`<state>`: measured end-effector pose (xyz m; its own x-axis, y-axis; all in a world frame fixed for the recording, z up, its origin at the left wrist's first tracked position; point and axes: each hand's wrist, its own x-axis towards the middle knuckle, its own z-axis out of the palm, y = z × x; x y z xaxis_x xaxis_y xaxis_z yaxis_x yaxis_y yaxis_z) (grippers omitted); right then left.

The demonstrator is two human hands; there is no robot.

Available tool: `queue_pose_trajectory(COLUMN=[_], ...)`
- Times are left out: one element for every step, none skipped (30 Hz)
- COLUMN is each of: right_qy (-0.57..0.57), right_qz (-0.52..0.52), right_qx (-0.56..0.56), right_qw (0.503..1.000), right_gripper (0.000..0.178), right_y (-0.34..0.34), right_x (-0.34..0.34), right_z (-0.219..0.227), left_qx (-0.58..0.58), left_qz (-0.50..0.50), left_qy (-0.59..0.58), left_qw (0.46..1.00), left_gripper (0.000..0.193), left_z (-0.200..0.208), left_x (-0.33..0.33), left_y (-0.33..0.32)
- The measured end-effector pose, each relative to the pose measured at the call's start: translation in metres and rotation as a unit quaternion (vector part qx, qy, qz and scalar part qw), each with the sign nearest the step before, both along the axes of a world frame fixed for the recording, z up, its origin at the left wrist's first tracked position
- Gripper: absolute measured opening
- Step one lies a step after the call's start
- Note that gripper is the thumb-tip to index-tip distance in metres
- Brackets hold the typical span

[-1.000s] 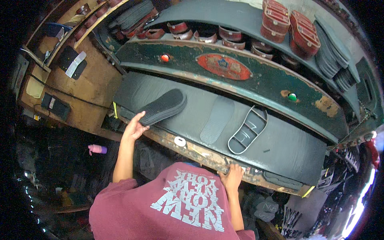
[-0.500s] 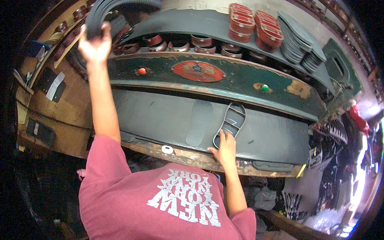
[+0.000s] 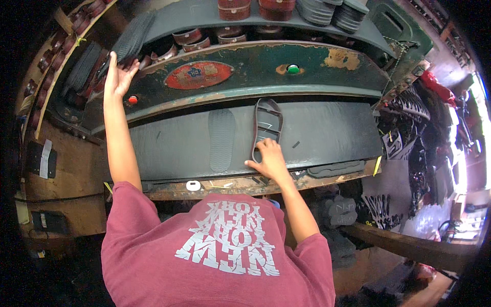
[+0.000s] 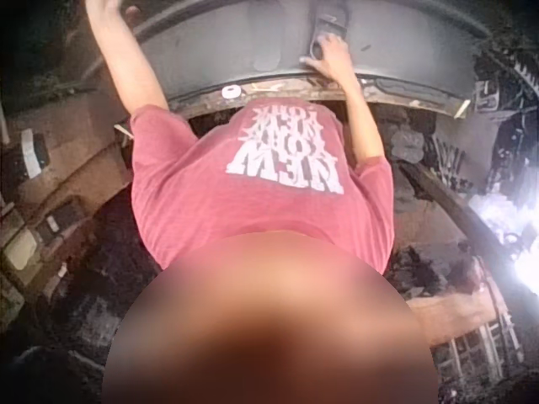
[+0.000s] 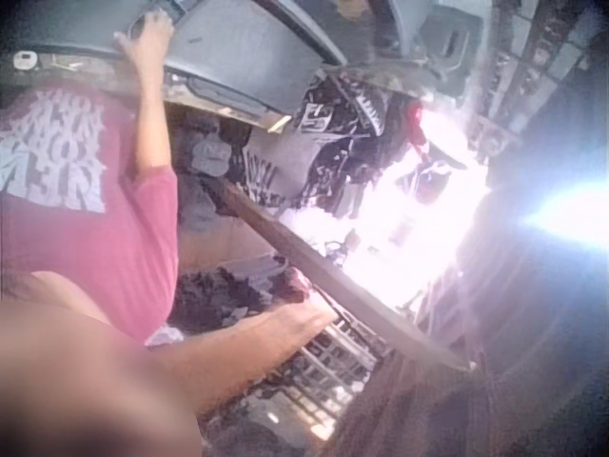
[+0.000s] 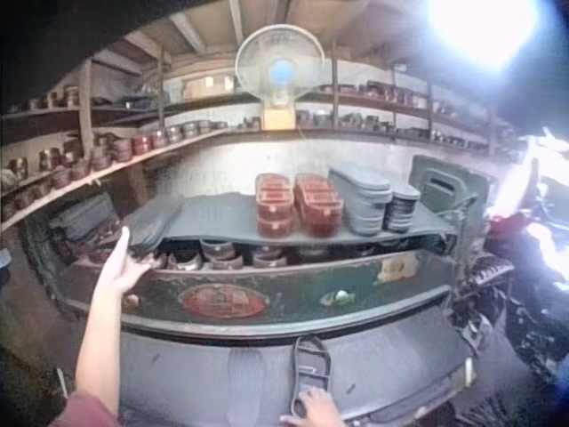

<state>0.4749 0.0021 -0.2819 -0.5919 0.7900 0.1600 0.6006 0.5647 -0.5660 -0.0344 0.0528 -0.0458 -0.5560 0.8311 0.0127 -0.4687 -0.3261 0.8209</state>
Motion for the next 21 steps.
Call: queue_pose_trajectory(right_qy=[0.041,0.075,0.140,0.180,0.239,0.286,0.372,0.425,0.481,0.535,0.589,0.637,0.690,0.731,0.720,0.721,0.727,0.727,0.719,0.720,0.714], right_qz=[-0.008,-0.010,-0.009,-0.039,-0.037,-0.068,-0.068,-0.089,-0.118,-0.071,-0.147,-0.145,-0.140,-0.156,-0.206,-0.222,-0.212,-0.222,-0.236,-0.230,-0.250], right_qx=[-0.030,-0.061,-0.085,-0.128,-0.129,-0.282,-0.339,-0.362,-0.387,-0.373,-0.367,-0.370,-0.371,-0.388,-0.377,-0.365,-0.354,-0.361,-0.372,-0.378,-0.381], right_qw=[0.999,0.995,0.986,0.974,0.962,0.913,0.861,0.825,0.778,0.755,0.705,0.660,0.605,0.539,0.545,0.546,0.550,0.541,0.537,0.535,0.531], right_gripper=[0.063,0.062,0.058,0.054,0.051,0.057,0.063,0.070,0.077,0.085,0.080,0.078,0.076,0.073,0.071,0.070,0.068,0.063,0.062,0.062,0.061], right_y=[0.001,0.001,0.000,-0.002,-0.002,-0.001,-0.006,-0.010,-0.014,-0.016,-0.025,-0.029,-0.034,-0.039,-0.042,-0.045,-0.047,-0.049,-0.050,-0.050,-0.051], right_x=[0.010,0.019,0.031,0.039,0.047,0.051,0.059,0.060,0.062,0.063,0.059,0.057,0.055,0.053,0.052,0.051,0.051,0.052,0.052,0.052,0.052], right_z=[0.004,0.008,0.011,0.011,0.012,0.011,0.011,0.009,0.006,0.004,-0.001,-0.004,-0.007,-0.010,-0.011,-0.012,-0.011,-0.010,-0.009,-0.008,-0.007], left_qx=[0.029,0.038,0.019,0.020,0.006,0.009,0.022,0.013,0.015,-0.029,-0.043,-0.097,-0.115,-0.113,-0.078,-0.039,-0.019,0.004,0.011,0.019,0.027], left_qz=[-0.019,-0.031,-0.006,0.038,0.105,0.181,0.255,0.192,0.124,0.024,-0.073,-0.198,-0.290,-0.360,-0.379,-0.372,-0.353,-0.322,-0.308,-0.300,-0.298], left_qy=[0.004,0.005,-0.032,0.005,0.071,0.148,0.238,0.299,0.369,0.444,0.547,0.492,0.444,0.435,0.457,0.471,0.505,0.519,0.541,0.554,0.570], left_qw=[0.999,0.999,0.999,0.999,0.992,0.972,0.937,0.935,0.921,0.895,0.833,0.842,0.840,0.817,0.801,0.799,0.787,0.792,0.783,0.776,0.765], left_gripper=[0.079,0.079,0.078,0.078,0.069,0.060,0.051,0.041,0.033,0.027,0.026,0.024,0.024,0.029,0.038,0.046,0.050,0.048,0.045,0.043,0.040], left_z=[-0.007,-0.006,-0.005,-0.006,-0.008,-0.019,-0.030,-0.044,-0.060,-0.078,-0.093,-0.109,-0.122,-0.132,-0.139,-0.145,-0.150,-0.154,-0.156,-0.159,-0.162], left_x=[0.003,0.004,0.009,0.019,0.033,0.058,0.087,0.121,0.157,0.198,0.232,0.271,0.304,0.328,0.349,0.366,0.380,0.393,0.401,0.405,0.408], left_y=[-0.009,-0.017,-0.024,-0.031,-0.042,-0.050,-0.056,-0.066,-0.077,-0.088,-0.093,-0.101,-0.104,-0.104,-0.108,-0.107,-0.108,-0.110,-0.110,-0.110,-0.109])
